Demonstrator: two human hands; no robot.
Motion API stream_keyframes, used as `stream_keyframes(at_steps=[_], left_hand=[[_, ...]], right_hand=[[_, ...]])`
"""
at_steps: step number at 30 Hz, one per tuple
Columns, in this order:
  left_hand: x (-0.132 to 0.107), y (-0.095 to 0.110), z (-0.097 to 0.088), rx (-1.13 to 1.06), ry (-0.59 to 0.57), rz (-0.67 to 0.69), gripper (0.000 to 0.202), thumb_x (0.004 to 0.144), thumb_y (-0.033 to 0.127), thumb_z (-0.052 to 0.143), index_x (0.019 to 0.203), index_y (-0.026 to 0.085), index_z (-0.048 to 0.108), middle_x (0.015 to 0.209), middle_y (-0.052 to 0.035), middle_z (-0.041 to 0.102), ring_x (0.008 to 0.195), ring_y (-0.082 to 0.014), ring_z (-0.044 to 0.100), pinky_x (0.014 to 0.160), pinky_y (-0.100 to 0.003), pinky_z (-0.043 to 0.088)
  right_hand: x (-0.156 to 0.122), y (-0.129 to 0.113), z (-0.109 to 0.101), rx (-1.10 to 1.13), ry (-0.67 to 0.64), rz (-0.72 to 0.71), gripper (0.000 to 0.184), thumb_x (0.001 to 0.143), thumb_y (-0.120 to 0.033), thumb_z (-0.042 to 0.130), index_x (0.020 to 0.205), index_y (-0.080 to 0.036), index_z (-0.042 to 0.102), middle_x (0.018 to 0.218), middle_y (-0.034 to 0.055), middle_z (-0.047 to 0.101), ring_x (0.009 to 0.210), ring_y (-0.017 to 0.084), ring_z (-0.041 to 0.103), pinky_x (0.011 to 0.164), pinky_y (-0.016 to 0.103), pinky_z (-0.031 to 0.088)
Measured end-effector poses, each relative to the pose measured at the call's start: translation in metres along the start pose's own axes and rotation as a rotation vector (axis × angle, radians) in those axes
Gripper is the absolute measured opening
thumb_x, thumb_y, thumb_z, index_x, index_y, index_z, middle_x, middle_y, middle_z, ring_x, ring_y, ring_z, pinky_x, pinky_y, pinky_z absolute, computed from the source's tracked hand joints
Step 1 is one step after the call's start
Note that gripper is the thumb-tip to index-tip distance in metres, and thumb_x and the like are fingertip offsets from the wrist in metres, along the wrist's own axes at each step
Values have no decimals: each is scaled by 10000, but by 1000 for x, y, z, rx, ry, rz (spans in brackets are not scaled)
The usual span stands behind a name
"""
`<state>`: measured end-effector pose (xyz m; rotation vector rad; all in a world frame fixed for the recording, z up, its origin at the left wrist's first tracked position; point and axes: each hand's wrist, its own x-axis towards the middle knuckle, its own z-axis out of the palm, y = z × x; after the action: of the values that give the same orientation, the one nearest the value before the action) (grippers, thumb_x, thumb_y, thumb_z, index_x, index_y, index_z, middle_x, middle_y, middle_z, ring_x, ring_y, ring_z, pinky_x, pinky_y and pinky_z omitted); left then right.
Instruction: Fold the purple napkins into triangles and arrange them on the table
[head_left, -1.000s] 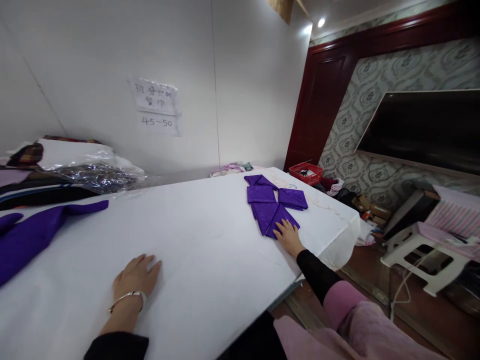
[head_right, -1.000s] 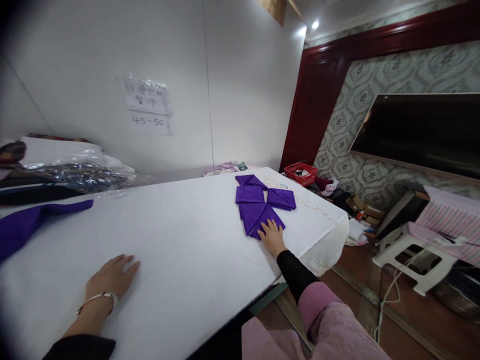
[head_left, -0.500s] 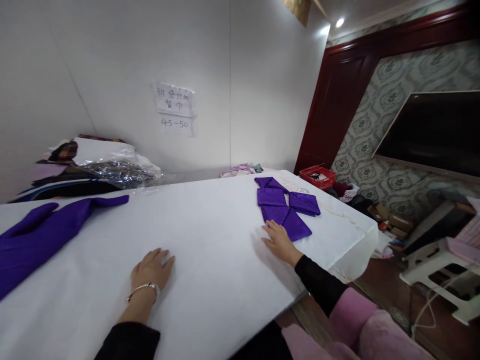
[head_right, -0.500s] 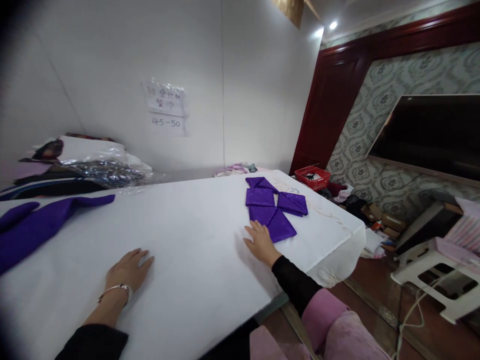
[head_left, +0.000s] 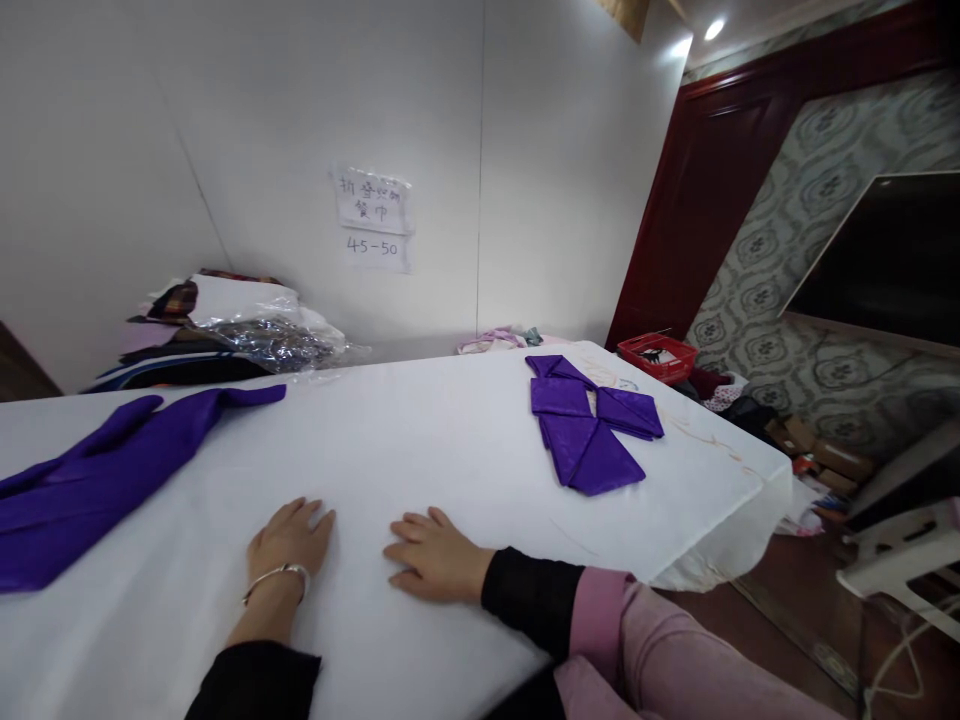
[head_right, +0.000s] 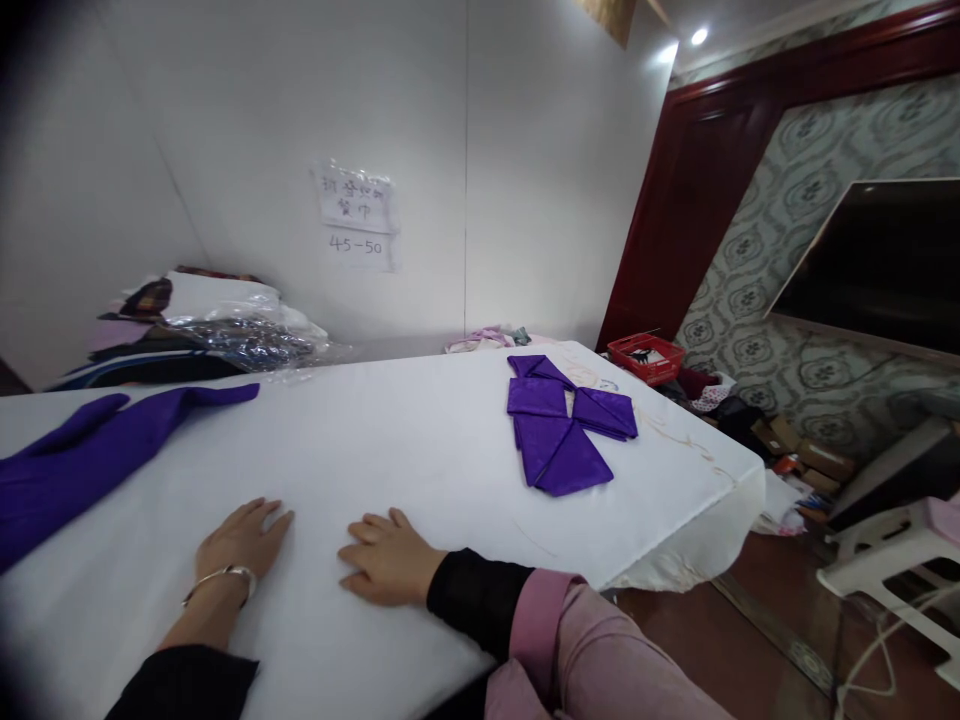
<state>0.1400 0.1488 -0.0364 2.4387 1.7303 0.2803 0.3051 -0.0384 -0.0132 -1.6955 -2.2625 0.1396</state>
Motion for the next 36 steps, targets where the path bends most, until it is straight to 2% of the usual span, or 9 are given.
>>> stream_keyframes(at_steps=[5, 9, 12, 17, 21, 26, 30, 33, 36], left_hand=[[4, -6, -6, -50, 9, -51, 405, 880, 358, 353, 1178, 206, 582, 1404, -68, 454, 1324, -189, 352, 1090, -371, 264], [3, -4, -17, -137, 56, -42, 338, 857, 269, 428, 1121, 173, 617, 1348, -118, 505, 1288, -237, 405, 1078, -392, 276], [9, -11, -20, -147, 81, -86, 290, 840, 257, 491, 1089, 215, 635, 1311, -85, 545, 1265, -215, 433, 1070, -348, 291], [25, -38, -23, -151, 128, -140, 252, 827, 256, 534, 1045, 228, 656, 1265, -44, 589, 1204, -198, 487, 1020, -309, 349], [35, -64, -39, -139, 218, -198, 276, 833, 223, 503, 1060, 178, 654, 1208, -68, 616, 1118, -194, 535, 963, -272, 387], [44, -105, -68, -87, 387, -382, 346, 857, 246, 459, 1176, 183, 577, 1345, -97, 492, 1228, -260, 415, 1016, -385, 324], [53, -134, -82, -78, 433, -530, 421, 837, 329, 501, 1225, 168, 517, 1420, -121, 397, 1301, -292, 320, 1047, -443, 263], [63, -147, -84, -108, 424, -648, 485, 823, 413, 504, 1229, 148, 492, 1399, -159, 416, 1272, -321, 366, 1015, -471, 288], [75, -154, -84, -160, 406, -769, 558, 812, 513, 474, 1198, 110, 493, 1268, -208, 531, 1182, -352, 466, 968, -499, 316]], right_hand=[[-8, 1, 5, 17, 47, -11, 311, 900, -369, 466, 1157, -212, 542, 1341, 70, 481, 1301, 212, 327, 1070, 436, 225], [-12, -2, 2, 100, 42, 13, 304, 896, -317, 454, 1170, -222, 546, 1355, 71, 474, 1306, 221, 333, 1083, 434, 214], [-14, -1, 3, 137, 29, 41, 320, 896, -286, 438, 1190, -228, 549, 1379, 73, 458, 1316, 232, 330, 1093, 448, 206], [-18, 6, 12, 118, 2, 6, 366, 918, -300, 392, 1240, -216, 545, 1408, 82, 433, 1333, 246, 324, 1100, 477, 224], [-22, 14, 24, 102, 34, -27, 384, 931, -347, 381, 1260, -237, 544, 1418, 69, 419, 1330, 261, 337, 1087, 516, 261], [-25, 25, 37, 116, 107, -87, 391, 902, -349, 449, 1279, -287, 531, 1420, 49, 409, 1311, 284, 369, 1056, 544, 325], [-25, 32, 45, 99, 148, -139, 404, 877, -341, 494, 1279, -322, 527, 1402, 44, 425, 1276, 300, 416, 998, 540, 404], [-24, 37, 49, 89, 172, -165, 422, 866, -330, 516, 1288, -349, 509, 1394, 35, 431, 1258, 298, 438, 974, 522, 432], [-24, 43, 55, 102, 178, -181, 452, 853, -331, 542, 1298, -385, 484, 1385, 16, 439, 1243, 289, 457, 966, 496, 447]])
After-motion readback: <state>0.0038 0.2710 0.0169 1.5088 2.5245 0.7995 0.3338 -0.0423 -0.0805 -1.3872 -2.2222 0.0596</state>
